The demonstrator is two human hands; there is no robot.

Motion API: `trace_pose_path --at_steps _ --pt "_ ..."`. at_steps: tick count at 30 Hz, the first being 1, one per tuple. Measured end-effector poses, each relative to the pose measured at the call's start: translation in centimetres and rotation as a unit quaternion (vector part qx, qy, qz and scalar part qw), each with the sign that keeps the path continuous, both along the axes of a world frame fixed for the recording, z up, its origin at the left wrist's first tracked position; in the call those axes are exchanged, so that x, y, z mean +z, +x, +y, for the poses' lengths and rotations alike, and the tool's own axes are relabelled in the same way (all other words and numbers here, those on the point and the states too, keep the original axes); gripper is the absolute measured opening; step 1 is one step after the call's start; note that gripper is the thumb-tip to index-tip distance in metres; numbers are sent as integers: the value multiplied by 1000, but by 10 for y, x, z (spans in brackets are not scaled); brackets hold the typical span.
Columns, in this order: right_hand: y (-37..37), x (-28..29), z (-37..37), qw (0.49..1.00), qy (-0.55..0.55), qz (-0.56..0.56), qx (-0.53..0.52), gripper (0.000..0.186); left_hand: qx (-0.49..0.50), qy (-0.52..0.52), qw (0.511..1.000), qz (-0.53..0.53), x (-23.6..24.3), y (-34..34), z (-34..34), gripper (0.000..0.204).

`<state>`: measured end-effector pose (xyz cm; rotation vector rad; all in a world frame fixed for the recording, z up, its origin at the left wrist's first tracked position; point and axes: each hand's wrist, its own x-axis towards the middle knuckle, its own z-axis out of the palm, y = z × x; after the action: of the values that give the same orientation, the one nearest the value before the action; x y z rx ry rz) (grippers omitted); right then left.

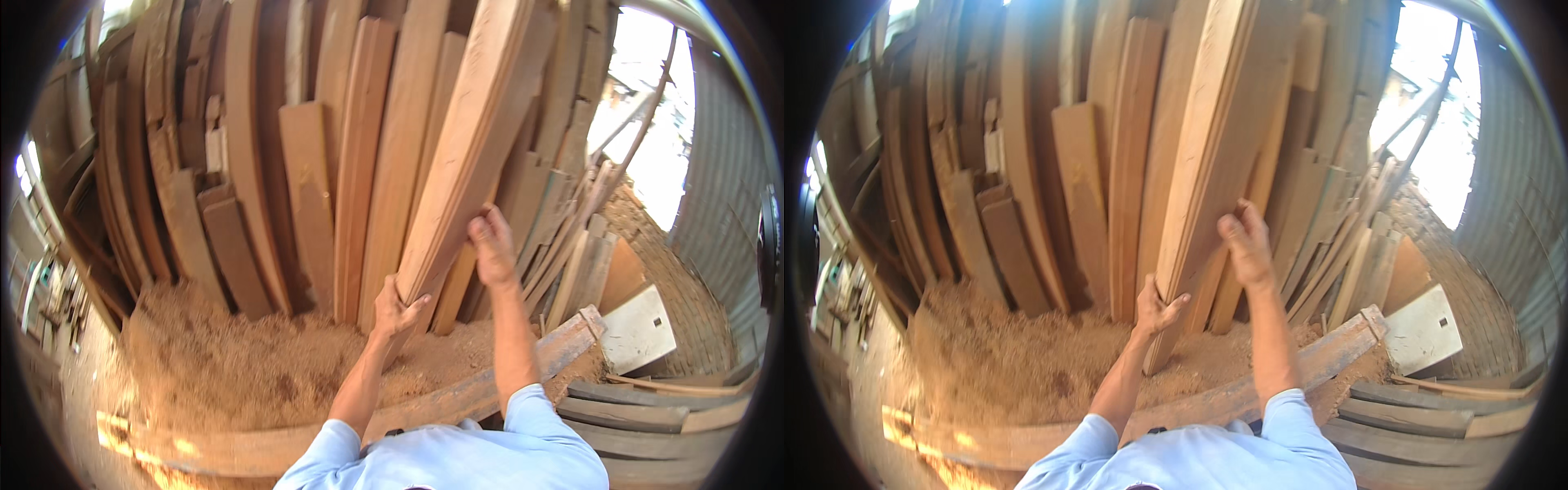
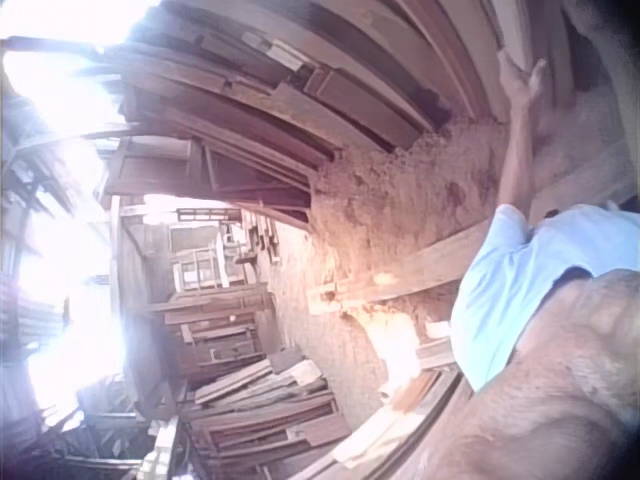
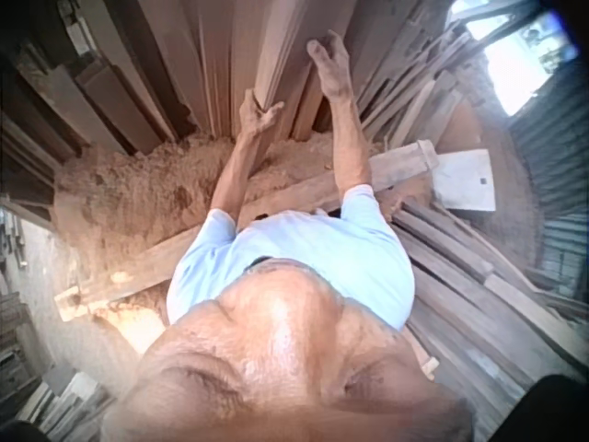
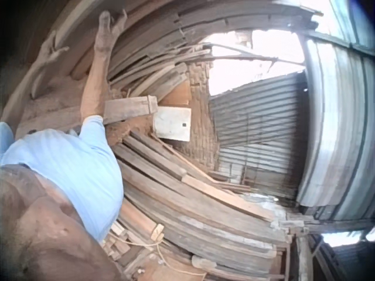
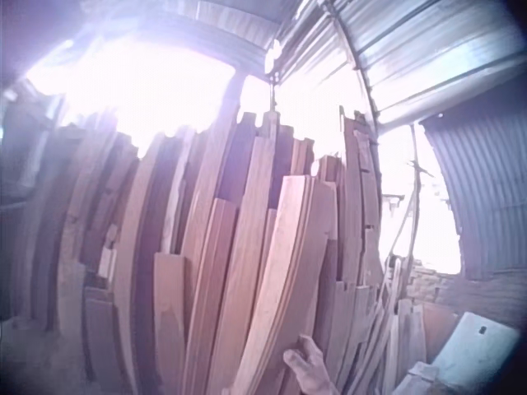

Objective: The person uses a handheld electric router to smooth the edges of a long wooden plank. They measure the plank with a tape measure, flip it over to work on different sides, and move it around the sawdust-covered floor of the workshop.

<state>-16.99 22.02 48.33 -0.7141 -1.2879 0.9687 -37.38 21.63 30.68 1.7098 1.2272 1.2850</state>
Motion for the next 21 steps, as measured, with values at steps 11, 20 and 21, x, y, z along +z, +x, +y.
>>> trace_pose_path --at_steps 11,20,21 --pt "-68 -41 78 989 59 99 94 66 112 192 974 -37 -17 -40 -2 75" --pt "-162 68 68 980 130 37 149 66 158 188 969 39 64 -105 6 93" --pt "-168 81 68 976 149 45 153 66 166 200 965 47 74 -113 8 93"
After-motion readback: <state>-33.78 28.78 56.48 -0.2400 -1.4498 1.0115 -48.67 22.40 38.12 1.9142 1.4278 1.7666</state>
